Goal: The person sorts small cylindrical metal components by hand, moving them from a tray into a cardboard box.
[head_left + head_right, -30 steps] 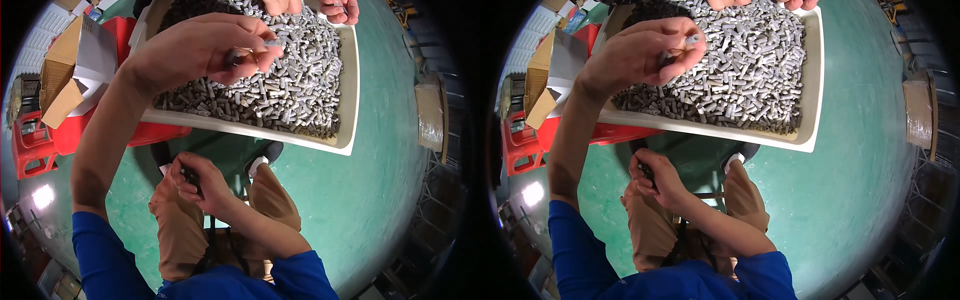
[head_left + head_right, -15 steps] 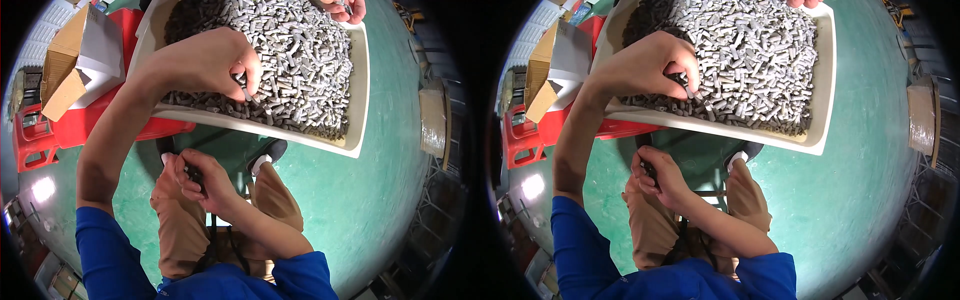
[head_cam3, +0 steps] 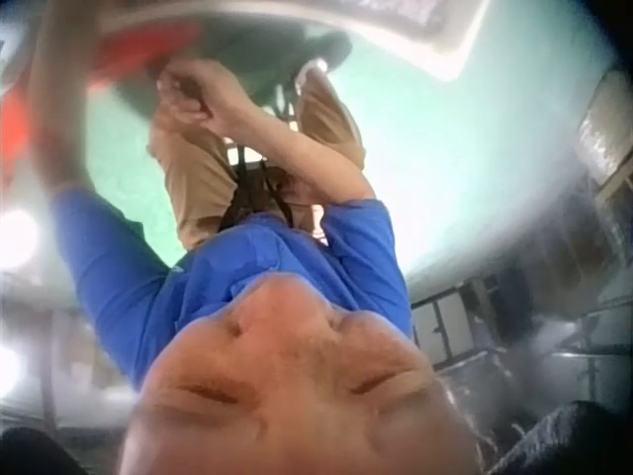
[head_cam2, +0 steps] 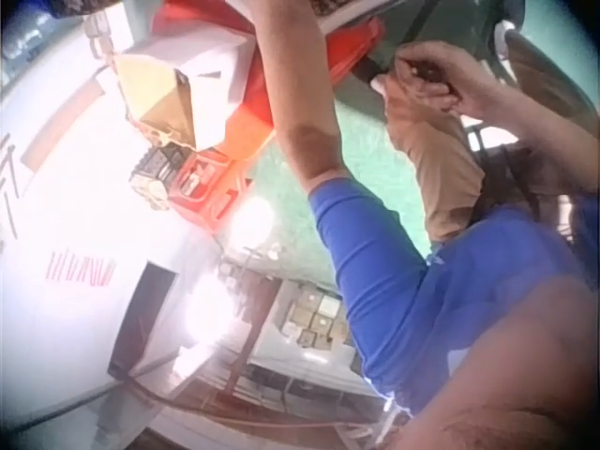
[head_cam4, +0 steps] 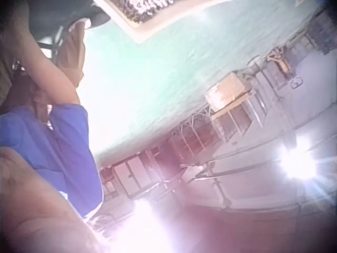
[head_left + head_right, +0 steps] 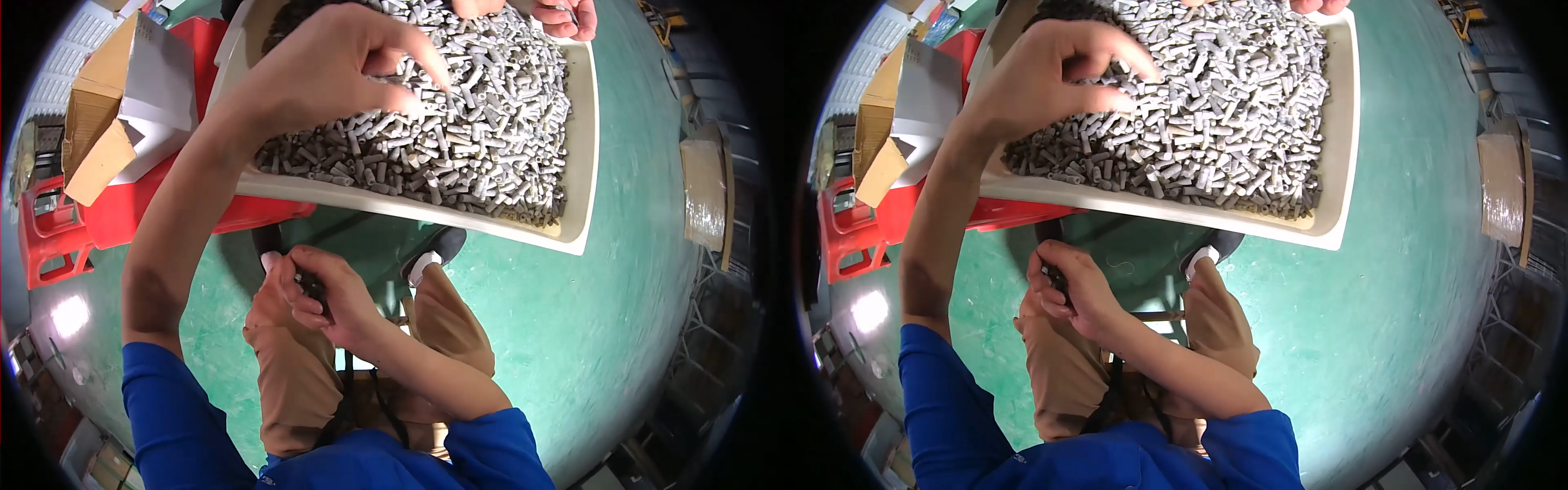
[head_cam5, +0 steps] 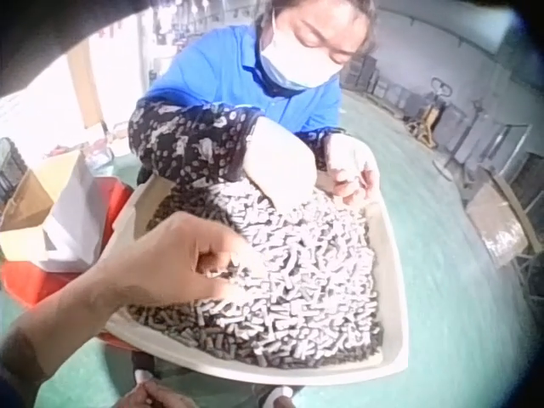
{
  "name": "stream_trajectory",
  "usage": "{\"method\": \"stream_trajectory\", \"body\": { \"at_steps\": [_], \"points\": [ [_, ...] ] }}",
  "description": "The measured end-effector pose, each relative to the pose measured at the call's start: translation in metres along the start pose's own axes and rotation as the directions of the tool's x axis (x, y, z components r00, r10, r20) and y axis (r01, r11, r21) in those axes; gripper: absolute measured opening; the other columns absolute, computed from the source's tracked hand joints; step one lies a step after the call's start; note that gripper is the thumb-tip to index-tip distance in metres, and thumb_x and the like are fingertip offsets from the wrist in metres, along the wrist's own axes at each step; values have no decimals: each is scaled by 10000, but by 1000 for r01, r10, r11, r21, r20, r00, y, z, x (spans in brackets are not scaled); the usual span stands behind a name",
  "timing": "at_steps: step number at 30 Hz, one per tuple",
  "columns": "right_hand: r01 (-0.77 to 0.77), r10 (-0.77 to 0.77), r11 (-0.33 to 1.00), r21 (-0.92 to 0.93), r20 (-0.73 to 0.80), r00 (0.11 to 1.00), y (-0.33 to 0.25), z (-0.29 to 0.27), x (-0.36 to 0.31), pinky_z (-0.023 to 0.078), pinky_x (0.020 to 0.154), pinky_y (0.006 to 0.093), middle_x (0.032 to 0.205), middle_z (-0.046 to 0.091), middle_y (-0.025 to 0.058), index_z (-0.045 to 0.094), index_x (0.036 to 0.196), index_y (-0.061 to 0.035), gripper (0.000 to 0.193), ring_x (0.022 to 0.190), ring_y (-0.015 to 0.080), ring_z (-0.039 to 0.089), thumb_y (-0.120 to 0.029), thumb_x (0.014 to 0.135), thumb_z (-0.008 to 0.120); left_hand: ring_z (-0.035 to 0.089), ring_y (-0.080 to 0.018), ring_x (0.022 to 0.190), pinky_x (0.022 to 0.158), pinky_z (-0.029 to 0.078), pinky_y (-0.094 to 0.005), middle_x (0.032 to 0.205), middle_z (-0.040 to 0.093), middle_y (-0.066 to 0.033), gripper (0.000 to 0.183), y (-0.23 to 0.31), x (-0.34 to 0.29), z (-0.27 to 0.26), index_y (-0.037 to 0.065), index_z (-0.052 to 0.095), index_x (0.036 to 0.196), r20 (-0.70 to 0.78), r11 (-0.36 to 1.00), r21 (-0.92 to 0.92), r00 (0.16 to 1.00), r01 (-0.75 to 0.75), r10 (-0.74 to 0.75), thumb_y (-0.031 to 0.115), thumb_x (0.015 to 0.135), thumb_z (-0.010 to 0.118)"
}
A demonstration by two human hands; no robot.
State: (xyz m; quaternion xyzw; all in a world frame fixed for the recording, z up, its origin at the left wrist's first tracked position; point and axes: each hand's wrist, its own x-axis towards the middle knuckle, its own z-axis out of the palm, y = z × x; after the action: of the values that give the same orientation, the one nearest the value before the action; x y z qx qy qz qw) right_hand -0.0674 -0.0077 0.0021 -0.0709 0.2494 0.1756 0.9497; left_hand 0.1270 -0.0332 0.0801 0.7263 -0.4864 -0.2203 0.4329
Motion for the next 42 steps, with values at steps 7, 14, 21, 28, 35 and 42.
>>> {"method": "stream_trajectory", "body": {
  "at_steps": [7, 14, 21, 28, 35, 42],
  "points": [
    [1, -1, 1000, -11, -30, 1000, -5, 5, -2, 194, 358, 198, 645, 471, 23, 508, 765, -49, 255, 412, 52, 286, -226, 927, 424, 375, -139, 507, 478, 310, -278, 621, 466, -42, 191, 15, 4, 26, 39, 685, 814, 257, 938, -48, 904, -342, 342, 54, 624, 698],
    [2, -2, 1000, 0, -32, 999, -4, 5, -2, 199, 361, 201, 610, 454, 8, 502, 746, -50, 263, 411, 52, 290, -223, 927, 421, 603, -248, 719, 613, 458, -348, 762, 631, -91, 218, 11, 30, 28, 36, 664, 781, 477, 831, 142, 773, -538, 419, 88, 575, 714],
    [17, -17, 1000, 22, 13, 1000, -9, 5, -5, 206, 365, 200, 605, 437, 8, 495, 736, -50, 264, 415, 56, 296, -212, 929, 414, 559, -222, 592, 582, 438, -311, 626, 563, -97, 94, 24, 48, 27, -10, 593, 724, 602, 923, 89, 759, -373, 249, 80, 725, 619],
    [9, -10, 999, 44, 22, 1000, -11, 1, -9, 207, 367, 196, 614, 438, 9, 489, 741, -51, 257, 418, 55, 299, -210, 929, 414, 354, -59, 461, 426, 252, -195, 553, 430, -15, 365, 44, 42, 28, 26, 505, 701, 579, 812, -488, 815, 320, 27, 258, 934, 346],
    [28, -28, 999, 18, 21, 999, -9, 4, -8, 210, 365, 193, 612, 434, 10, 486, 740, -52, 256, 419, 53, 298, -211, 928, 417, 400, -90, 483, 468, 331, -256, 618, 523, -35, 187, 26, 41, 42, 13, 667, 768, 627, 956, -148, 723, -254, 289, -23, 588, 702],
    [16, -17, 1000, 9, 33, 999, -8, 4, -6, 209, 362, 194, 613, 428, 14, 490, 745, -47, 256, 420, 53, 297, -210, 926, 413, 483, -153, 541, 500, 374, -267, 629, 537, -55, 144, 13, 41, 51, 6, 651, 726, 463, 856, -186, 725, -482, 509, 13, 598, 716]
  ]
}}
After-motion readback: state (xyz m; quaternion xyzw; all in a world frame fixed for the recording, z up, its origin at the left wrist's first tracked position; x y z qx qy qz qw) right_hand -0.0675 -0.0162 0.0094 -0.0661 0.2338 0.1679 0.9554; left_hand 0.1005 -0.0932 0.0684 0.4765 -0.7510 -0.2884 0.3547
